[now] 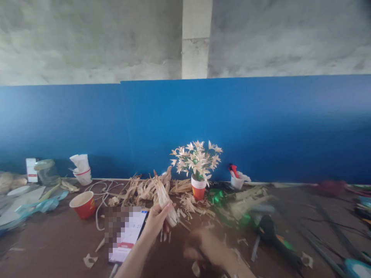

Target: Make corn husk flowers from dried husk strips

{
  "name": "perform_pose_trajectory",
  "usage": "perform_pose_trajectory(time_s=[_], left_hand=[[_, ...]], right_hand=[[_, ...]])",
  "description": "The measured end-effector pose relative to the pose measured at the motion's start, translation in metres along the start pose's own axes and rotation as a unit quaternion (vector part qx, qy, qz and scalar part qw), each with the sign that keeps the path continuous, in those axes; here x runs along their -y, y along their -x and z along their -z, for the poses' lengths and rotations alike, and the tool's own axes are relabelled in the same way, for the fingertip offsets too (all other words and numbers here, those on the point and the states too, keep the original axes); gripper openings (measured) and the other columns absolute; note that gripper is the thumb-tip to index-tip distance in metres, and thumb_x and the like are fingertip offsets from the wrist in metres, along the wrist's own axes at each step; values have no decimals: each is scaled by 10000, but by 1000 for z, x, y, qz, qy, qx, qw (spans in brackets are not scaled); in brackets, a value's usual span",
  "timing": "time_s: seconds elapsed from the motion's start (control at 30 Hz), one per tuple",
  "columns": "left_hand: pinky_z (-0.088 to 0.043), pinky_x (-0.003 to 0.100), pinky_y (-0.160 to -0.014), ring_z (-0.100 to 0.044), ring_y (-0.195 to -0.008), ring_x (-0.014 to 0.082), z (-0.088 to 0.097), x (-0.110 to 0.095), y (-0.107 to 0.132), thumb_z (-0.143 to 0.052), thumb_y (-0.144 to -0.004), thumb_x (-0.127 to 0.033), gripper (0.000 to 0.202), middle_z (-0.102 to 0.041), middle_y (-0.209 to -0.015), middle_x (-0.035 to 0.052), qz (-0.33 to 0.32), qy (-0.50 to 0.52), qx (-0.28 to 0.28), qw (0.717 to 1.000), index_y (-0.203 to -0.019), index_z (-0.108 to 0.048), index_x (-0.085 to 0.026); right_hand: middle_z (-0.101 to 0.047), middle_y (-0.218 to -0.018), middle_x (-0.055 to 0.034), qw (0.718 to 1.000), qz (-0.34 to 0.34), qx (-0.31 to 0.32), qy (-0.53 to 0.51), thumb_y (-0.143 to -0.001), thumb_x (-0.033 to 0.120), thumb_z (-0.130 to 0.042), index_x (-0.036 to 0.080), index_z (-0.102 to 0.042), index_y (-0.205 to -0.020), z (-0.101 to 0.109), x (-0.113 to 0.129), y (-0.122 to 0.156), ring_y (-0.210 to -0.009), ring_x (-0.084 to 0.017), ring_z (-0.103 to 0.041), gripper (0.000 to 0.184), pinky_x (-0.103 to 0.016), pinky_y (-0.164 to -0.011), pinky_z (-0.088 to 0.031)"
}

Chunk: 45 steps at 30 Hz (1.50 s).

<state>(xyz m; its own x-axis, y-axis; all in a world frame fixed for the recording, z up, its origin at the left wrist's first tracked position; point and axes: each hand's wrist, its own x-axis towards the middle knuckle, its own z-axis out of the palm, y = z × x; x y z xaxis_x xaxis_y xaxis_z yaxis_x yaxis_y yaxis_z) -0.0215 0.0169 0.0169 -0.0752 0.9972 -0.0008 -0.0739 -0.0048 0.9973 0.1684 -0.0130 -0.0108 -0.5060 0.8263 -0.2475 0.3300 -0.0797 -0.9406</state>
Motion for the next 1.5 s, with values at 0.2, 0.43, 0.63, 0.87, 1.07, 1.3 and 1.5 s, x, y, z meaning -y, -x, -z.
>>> perform_pose_trajectory(time_s=[0.2,0.43,0.63,0.87,1.07,1.3,1.5], left_hand=[[-237,151,-252,-422,-227,67,-2,-5,3,-674,-587,-570,514,-557,-359,1,10,-4,-4,1000,-752,-720,-86],[-232,149,-250,-432,-227,67,-2,-4,2,-667,-608,-551,491,-574,-384,10,-1,-7,-5,1000,-743,-718,-81],[-255,146,-248,-422,-227,58,-2,-1,1,-659,-611,-558,512,-570,-398,0,-9,4,-8,1000,-773,-713,-74],[-268,148,-253,-425,-232,64,-4,-4,3,-671,-596,-561,498,-568,-366,6,3,-3,-20,1000,-722,-712,-81],[-255,145,-253,-427,-232,60,-3,-1,2,-662,-607,-563,504,-589,-395,16,-7,-6,-17,1000,-735,-715,-79],[-286,152,-268,-446,-239,75,-6,-4,4,-667,-612,-539,490,-549,-360,-11,-23,20,-28,999,-762,-712,-75],[-294,158,-275,-454,-256,77,-8,-4,7,-676,-611,-529,492,-578,-398,0,-23,39,-47,998,-799,-709,-75]], right_hand=[[-559,-518,28,998,22,-34,45,-617,387,-699,134,-663,-707,0,11,3,-422,-68,-463,271,-166,-406,-323],[-584,-543,6,992,44,-51,102,-613,326,-689,124,-693,-672,1,24,9,-497,-92,-474,210,-178,-451,-332],[-527,-486,27,995,54,-42,73,-642,341,-653,129,-680,-667,2,19,7,-463,-86,-437,215,-185,-432,-298],[-529,-492,28,992,50,-52,106,-634,313,-664,117,-663,-623,2,17,5,-477,-86,-457,196,-181,-446,-315],[-517,-495,36,986,72,-55,141,-636,277,-658,117,-655,-592,2,21,6,-500,-80,-451,166,-170,-458,-308],[-525,-503,29,984,72,-82,138,-632,274,-660,117,-664,-595,1,24,8,-509,-81,-443,162,-168,-464,-311],[-546,-522,21,984,59,-87,145,-637,257,-649,120,-674,-615,1,31,11,-512,-84,-435,141,-168,-452,-300]])
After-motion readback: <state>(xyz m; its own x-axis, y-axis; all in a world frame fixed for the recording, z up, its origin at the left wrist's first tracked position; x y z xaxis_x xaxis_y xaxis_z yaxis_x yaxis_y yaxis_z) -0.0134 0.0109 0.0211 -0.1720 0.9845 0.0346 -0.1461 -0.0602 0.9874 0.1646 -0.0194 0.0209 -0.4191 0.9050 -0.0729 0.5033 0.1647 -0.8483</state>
